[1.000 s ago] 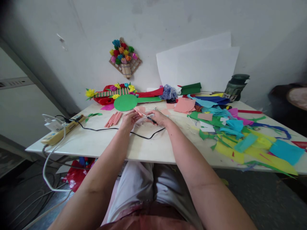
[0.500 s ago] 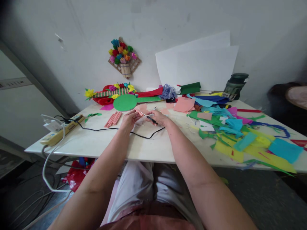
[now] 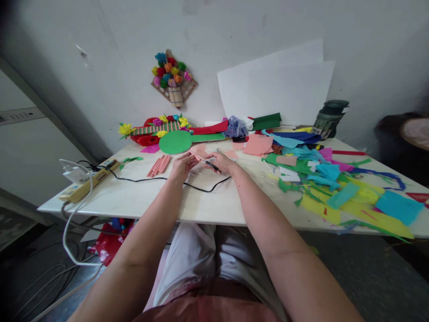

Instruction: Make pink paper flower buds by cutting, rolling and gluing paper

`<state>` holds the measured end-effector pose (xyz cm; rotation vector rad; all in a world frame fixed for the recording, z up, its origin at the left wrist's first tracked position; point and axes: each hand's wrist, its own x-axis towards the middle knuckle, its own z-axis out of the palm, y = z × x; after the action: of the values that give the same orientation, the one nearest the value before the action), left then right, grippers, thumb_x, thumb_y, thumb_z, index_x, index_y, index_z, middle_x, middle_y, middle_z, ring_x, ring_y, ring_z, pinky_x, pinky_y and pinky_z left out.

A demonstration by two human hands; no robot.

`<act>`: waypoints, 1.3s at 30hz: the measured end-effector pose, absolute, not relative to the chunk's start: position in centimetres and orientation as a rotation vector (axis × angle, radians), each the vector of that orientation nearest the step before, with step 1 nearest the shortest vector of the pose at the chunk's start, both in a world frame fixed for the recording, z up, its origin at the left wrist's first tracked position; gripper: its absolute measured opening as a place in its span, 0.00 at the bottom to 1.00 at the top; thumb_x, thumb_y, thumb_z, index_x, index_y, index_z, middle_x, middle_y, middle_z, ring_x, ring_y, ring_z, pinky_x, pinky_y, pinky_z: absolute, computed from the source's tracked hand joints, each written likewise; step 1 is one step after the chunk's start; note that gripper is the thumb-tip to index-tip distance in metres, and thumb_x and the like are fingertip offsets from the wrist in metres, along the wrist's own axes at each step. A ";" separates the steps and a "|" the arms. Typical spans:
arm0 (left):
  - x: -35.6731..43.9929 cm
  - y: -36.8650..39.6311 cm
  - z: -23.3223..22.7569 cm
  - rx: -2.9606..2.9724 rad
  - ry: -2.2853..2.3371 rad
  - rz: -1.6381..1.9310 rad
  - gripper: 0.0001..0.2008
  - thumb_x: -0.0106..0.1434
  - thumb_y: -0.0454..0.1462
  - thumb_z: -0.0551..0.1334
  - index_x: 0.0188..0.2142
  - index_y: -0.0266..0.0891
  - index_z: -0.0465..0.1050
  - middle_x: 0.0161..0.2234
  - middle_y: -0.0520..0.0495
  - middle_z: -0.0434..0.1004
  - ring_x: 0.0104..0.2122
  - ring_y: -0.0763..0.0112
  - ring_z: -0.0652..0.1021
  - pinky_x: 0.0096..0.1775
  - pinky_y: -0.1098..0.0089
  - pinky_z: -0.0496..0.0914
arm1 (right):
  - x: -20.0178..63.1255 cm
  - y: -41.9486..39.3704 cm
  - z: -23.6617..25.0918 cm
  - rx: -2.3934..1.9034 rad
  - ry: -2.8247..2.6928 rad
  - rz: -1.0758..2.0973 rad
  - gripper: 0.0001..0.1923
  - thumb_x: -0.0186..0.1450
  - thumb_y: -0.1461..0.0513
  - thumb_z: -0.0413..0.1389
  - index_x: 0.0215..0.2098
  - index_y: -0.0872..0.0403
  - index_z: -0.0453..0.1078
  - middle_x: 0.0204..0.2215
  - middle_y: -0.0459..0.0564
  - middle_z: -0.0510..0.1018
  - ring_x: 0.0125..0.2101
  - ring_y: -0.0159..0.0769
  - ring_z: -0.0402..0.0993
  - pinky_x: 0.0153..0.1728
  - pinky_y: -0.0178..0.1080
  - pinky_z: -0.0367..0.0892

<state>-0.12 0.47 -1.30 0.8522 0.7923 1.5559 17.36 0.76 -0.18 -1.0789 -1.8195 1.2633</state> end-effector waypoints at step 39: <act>-0.2 0.3 -1.3 0.879 0.792 1.568 0.15 0.42 0.30 0.68 0.32 0.31 0.72 0.22 0.50 0.74 0.23 0.75 0.75 0.34 0.70 0.71 | 17.2 0.2 0.3 -1.084 -1.816 1.261 0.17 0.56 0.64 0.60 0.42 0.57 0.61 0.10 0.35 0.65 0.09 0.23 0.56 0.10 0.26 0.52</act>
<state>-0.24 0.28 -1.34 0.8791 0.7919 1.5675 17.25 0.18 0.28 -1.0841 -1.8160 1.2613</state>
